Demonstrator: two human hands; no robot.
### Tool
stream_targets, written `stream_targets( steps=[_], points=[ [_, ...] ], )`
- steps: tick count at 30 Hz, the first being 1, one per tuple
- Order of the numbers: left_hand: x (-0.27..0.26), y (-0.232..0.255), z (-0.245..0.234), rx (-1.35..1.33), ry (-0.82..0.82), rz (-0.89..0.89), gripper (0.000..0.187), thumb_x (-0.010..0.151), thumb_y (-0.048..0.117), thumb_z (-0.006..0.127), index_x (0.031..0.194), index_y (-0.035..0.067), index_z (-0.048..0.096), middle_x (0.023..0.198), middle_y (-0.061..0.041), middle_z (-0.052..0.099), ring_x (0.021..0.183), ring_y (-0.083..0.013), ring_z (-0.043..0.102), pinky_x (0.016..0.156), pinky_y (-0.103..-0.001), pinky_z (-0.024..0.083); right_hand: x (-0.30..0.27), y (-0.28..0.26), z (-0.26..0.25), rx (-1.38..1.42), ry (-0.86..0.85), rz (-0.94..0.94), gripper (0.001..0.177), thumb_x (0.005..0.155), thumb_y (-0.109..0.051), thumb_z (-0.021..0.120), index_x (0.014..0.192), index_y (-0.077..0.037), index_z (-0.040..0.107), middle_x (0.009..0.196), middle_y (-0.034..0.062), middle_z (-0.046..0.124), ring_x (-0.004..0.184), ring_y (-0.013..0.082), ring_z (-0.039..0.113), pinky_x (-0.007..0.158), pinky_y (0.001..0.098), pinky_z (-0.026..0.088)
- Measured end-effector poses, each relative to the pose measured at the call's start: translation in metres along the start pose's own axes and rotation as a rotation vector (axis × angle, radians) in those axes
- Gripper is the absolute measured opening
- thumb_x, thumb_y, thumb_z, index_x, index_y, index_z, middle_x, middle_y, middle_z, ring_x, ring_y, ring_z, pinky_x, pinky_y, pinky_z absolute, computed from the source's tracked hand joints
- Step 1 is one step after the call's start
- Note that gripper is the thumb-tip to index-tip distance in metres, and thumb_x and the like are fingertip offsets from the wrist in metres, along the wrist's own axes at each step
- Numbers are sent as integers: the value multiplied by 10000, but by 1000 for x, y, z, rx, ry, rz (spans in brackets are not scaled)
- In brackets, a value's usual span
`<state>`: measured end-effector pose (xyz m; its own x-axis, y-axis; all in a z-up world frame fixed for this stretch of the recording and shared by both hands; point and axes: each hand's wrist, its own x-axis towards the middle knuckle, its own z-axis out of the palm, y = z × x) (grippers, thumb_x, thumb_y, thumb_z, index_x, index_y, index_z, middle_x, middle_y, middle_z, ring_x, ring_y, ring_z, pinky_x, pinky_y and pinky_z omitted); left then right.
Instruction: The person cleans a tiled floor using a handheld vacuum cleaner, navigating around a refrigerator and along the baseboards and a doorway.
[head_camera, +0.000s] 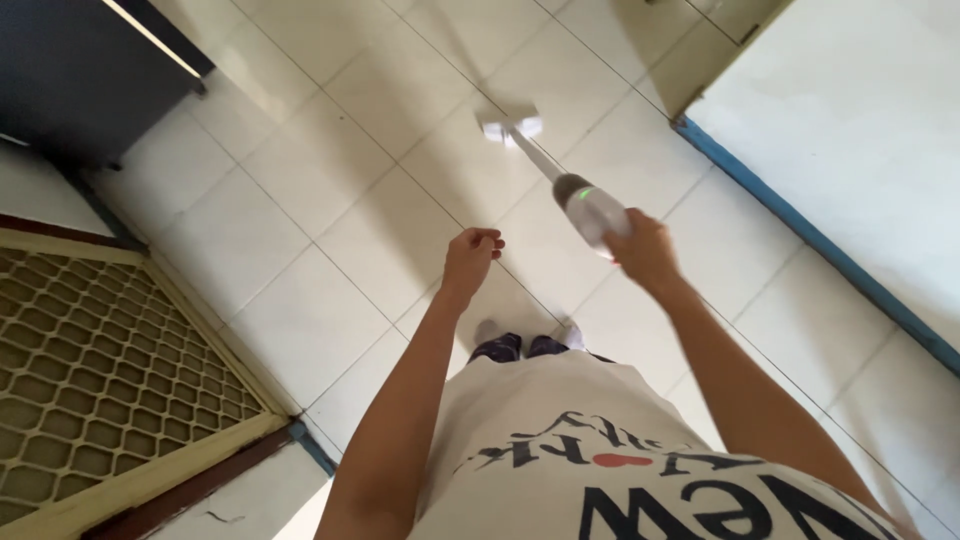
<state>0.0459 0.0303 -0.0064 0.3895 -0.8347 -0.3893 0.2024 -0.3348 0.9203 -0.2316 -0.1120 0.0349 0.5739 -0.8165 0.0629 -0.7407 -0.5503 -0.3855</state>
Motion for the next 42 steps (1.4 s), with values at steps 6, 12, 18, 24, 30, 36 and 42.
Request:
stream_targets(
  steps=[6,12,18,24,30,36,42],
  points=[
    [2,9,-28,-3,40,-29,299,957,107,501,1136,-19,704,1007,-105,757,896,-178,703,831,-298,558,11,-103,-133,175,142,307,324,834,-230,742,1059,2,758,782,166,728,643,254,731,594,363,590],
    [18,8,-31,-58,84,-1,297,964,124,514,1157,-24,685,1026,-107,758,903,-174,711,837,-294,561,39,-127,-120,82,357,140,278,806,-181,776,966,44,752,800,196,739,672,296,724,642,403,585],
    [32,16,-36,-91,169,-23,295,959,117,505,1132,-23,699,1005,-103,758,887,-169,704,826,-301,563,139,-81,-25,381,91,214,428,845,-199,751,1132,98,634,884,230,734,729,260,743,645,395,618],
    [78,42,-25,-116,276,23,286,955,120,509,1115,-14,705,981,-90,763,871,-168,713,819,-302,568,205,-37,14,460,-218,272,427,802,-175,758,1117,86,635,855,180,731,689,224,729,608,390,591],
    [127,95,-3,-117,297,-25,298,947,122,498,1130,8,704,999,-76,761,890,-153,710,809,-304,555,229,-20,-83,344,-343,319,459,848,-182,706,1274,-11,679,788,153,745,614,194,664,571,364,541],
    [171,94,22,-180,326,-2,288,966,116,493,1120,-1,707,1007,-86,764,901,-164,723,834,-289,569,243,-44,-190,211,61,103,293,841,-167,805,1055,27,755,796,156,736,634,210,688,610,347,552],
    [167,105,30,-188,387,-34,284,957,98,491,1116,0,705,1011,-95,761,898,-165,719,803,-299,550,291,-21,-141,253,193,-202,288,857,-144,816,1062,36,722,839,195,738,718,238,728,656,359,572]
  ],
)
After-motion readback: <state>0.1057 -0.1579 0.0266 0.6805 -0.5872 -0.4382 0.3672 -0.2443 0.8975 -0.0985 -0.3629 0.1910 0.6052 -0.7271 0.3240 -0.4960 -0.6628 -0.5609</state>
